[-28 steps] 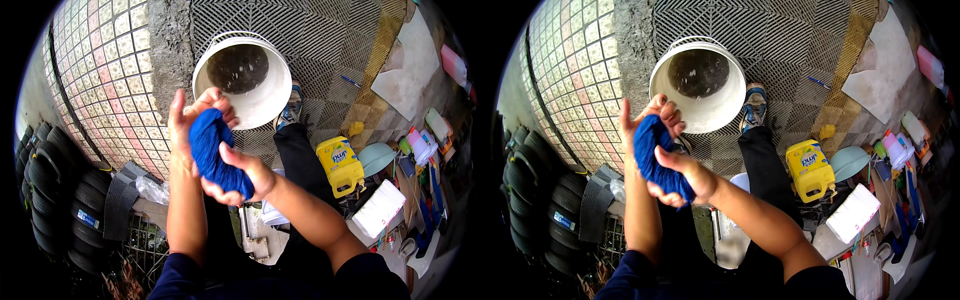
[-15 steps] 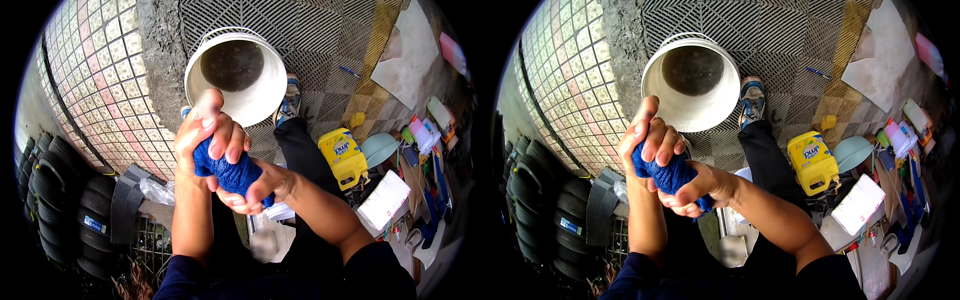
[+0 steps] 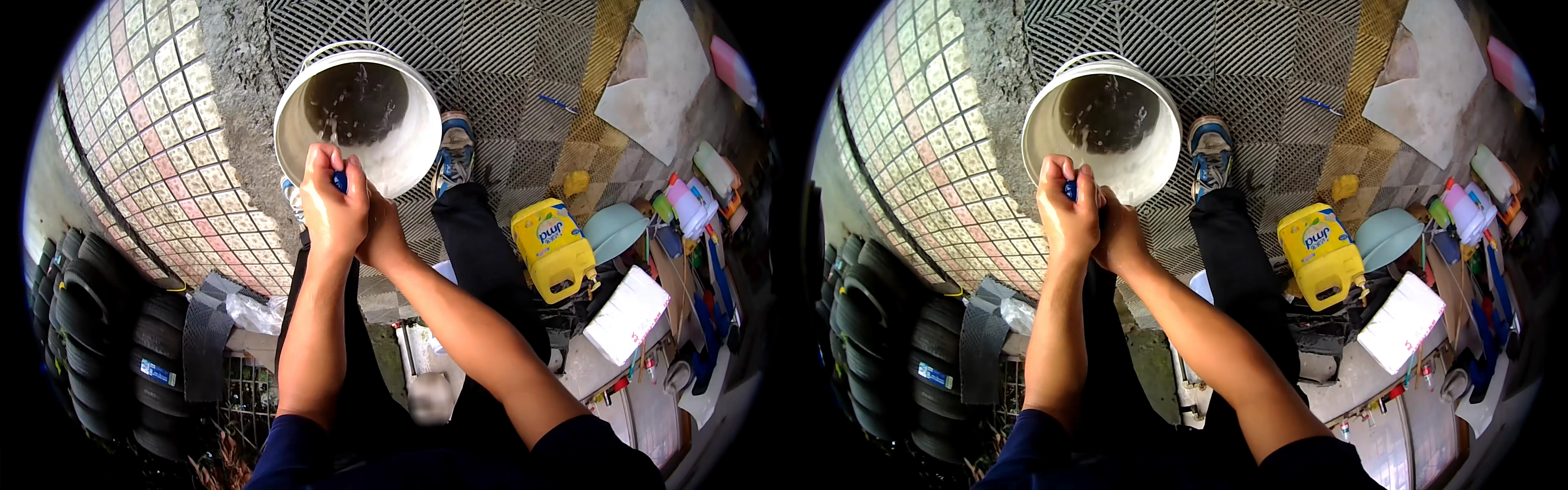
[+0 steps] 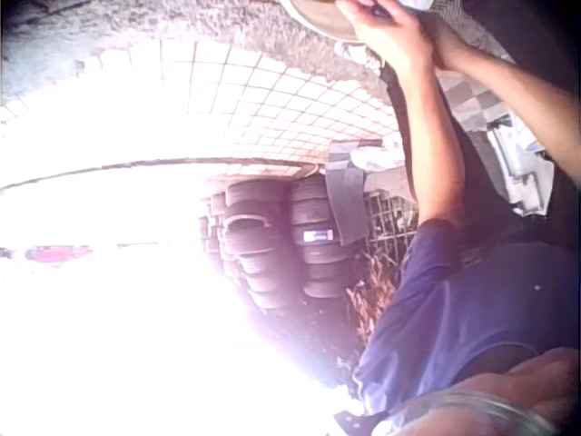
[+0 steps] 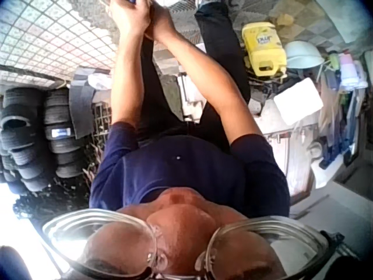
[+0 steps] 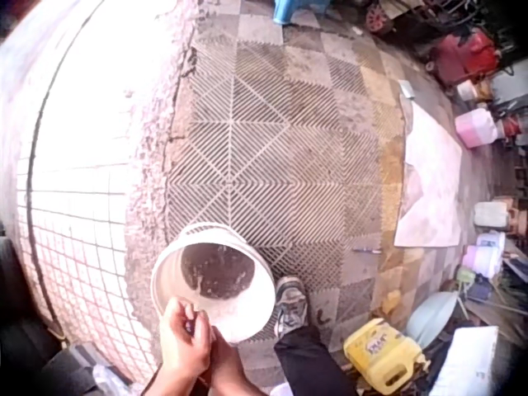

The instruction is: The person wipes the rear windshield of a maroon car with a blue cloth, then walks to a water tap, fills a bucket, and washes the cloth. The person returns to the car and continues wiping the rear windshield and surrounding body panels.

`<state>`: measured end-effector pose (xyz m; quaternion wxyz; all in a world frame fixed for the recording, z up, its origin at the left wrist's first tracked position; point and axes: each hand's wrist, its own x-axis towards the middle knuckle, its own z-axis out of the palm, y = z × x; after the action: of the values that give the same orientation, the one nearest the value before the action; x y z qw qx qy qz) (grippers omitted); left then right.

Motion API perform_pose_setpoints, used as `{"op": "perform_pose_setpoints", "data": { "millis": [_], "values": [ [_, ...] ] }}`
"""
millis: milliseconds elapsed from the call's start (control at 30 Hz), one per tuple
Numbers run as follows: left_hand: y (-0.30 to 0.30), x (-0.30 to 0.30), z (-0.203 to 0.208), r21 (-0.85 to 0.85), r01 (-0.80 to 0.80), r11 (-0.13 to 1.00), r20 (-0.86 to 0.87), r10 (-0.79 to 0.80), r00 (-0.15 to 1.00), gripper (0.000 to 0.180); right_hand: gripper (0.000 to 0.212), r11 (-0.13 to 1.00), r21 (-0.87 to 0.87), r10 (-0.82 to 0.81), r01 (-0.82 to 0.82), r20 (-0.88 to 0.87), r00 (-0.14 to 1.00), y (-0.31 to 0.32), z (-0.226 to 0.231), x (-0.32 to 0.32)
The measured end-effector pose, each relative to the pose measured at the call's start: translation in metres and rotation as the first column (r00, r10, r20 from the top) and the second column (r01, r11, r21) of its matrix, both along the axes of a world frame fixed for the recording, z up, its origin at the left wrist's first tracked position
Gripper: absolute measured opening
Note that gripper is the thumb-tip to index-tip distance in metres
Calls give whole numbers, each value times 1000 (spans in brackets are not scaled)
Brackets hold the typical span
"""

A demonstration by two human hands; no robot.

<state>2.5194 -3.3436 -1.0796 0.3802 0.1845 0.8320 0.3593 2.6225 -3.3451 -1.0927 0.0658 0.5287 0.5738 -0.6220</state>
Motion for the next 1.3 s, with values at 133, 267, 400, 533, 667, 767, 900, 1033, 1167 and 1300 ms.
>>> {"op": "perform_pose_setpoints", "data": {
  "millis": [133,267,400,533,667,767,900,1033,1167,1300],
  "values": [
    [8,3,0,-15,-26,1000,-158,23,987,20,65,993,-97,-66,68,25,997,-2,0,-11],
    [6,4,12,-4,-101,995,-136,99,986,18,75,998,-64,-8,12,64,998,-4,10,-8],
    [-8,7,23,38,-110,993,-84,113,990,17,43,994,76,72,-73,13,997,-6,20,2],
    [-33,5,35,19,-210,978,-32,210,977,22,47,981,76,180,-180,11,984,-11,31,7],
    [-53,1,27,55,-207,977,-211,214,954,37,60,985,136,111,-104,-45,993,-17,40,-1],
    [-65,-13,35,-233,-597,768,522,617,589,58,77,981,139,152,-138,-96,984,-26,59,-8],
    [-96,-40,27,-262,-823,504,661,715,227,39,81,911,351,267,-216,-104,958,9,69,19],
    [-123,-58,35,-260,-853,452,784,615,87,54,70,930,-53,-345,364,213,914,68,-2,43],
    [-131,-56,31,-300,-855,423,802,597,14,52,51,732,-435,-556,525,64,829,83,-37,66],
    [-136,-58,31,-298,-853,429,797,603,25,55,35,754,-471,-505,458,29,862,90,-23,60]
  ]
}}
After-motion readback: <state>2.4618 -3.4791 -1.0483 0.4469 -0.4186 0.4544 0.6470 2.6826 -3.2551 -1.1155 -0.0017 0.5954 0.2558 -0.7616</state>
